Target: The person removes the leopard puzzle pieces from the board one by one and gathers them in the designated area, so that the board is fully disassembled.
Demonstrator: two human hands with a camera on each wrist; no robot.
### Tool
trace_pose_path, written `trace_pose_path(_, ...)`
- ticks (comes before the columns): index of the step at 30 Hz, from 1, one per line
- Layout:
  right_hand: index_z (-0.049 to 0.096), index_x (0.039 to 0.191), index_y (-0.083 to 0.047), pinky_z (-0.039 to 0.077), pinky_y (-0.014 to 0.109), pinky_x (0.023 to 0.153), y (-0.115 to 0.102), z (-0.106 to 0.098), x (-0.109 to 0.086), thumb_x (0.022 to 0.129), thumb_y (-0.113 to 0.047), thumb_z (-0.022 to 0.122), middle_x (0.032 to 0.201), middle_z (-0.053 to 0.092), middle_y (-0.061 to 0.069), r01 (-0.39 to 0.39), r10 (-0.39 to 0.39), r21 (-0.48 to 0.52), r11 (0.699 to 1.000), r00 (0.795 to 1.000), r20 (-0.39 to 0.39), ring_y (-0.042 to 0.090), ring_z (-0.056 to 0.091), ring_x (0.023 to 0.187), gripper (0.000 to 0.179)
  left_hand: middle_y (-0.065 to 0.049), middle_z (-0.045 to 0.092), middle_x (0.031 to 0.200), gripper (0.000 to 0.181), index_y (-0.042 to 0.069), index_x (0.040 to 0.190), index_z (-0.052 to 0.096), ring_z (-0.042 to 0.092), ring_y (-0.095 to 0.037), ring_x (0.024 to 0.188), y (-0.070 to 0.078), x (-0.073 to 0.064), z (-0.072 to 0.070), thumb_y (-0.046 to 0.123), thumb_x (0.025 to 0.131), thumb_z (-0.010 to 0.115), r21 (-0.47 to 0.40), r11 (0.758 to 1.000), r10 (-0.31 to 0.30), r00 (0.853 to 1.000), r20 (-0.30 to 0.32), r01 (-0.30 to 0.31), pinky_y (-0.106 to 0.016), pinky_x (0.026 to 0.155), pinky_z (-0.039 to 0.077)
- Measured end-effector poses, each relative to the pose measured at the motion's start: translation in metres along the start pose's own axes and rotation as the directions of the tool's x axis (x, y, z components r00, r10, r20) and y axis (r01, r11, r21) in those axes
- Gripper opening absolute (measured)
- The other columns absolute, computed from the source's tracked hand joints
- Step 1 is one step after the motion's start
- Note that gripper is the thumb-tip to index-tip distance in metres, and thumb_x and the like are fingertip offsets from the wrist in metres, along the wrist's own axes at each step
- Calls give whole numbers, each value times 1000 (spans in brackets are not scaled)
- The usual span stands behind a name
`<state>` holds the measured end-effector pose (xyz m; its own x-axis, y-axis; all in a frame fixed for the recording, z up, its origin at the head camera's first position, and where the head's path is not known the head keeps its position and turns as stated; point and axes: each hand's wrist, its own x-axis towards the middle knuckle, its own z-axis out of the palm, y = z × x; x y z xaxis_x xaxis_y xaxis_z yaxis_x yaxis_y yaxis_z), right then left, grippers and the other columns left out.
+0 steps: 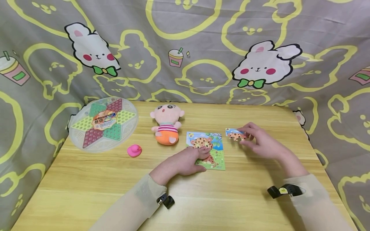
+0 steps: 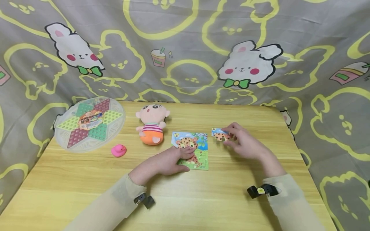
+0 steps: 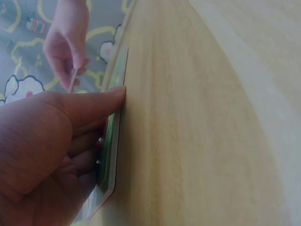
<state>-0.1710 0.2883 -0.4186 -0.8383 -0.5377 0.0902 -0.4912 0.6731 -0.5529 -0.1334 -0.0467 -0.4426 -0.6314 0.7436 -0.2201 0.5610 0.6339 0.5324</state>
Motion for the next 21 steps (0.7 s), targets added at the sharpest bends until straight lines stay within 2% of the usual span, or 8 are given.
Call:
trace_pose_path(6,61,143,5,58,32,80,13,-4,-5,96,-2,75,123,60,10,-28,28,-7,1000,1000,-4,22,60,101,49,3,32,169,62,11,157,50,25,-13,156,0,0,0,31,102,73,-9,1000,2,1000,5,-2,-40,129,19)
trace_pose_path(14,59,143,6,58,35,84,33,-6,-8,98,-3,73,118,58,12,-75,75,-2,997,997,1,25,61,98,48,3,31,169,62,12,157,50,24,-13,157,-1,0,0,32,103,72,-2,1000,1,1000,9,-1,-41,129,19)
trace_pose_path(21,58,144,8,53,48,90,47,-5,-8,101,-2,69,120,55,15,-130,131,-20,991,991,18,28,57,103,46,3,32,169,62,13,157,50,24,-13,157,-1,0,1,33,103,72,0,1000,-8,1000,11,8,-45,129,19)
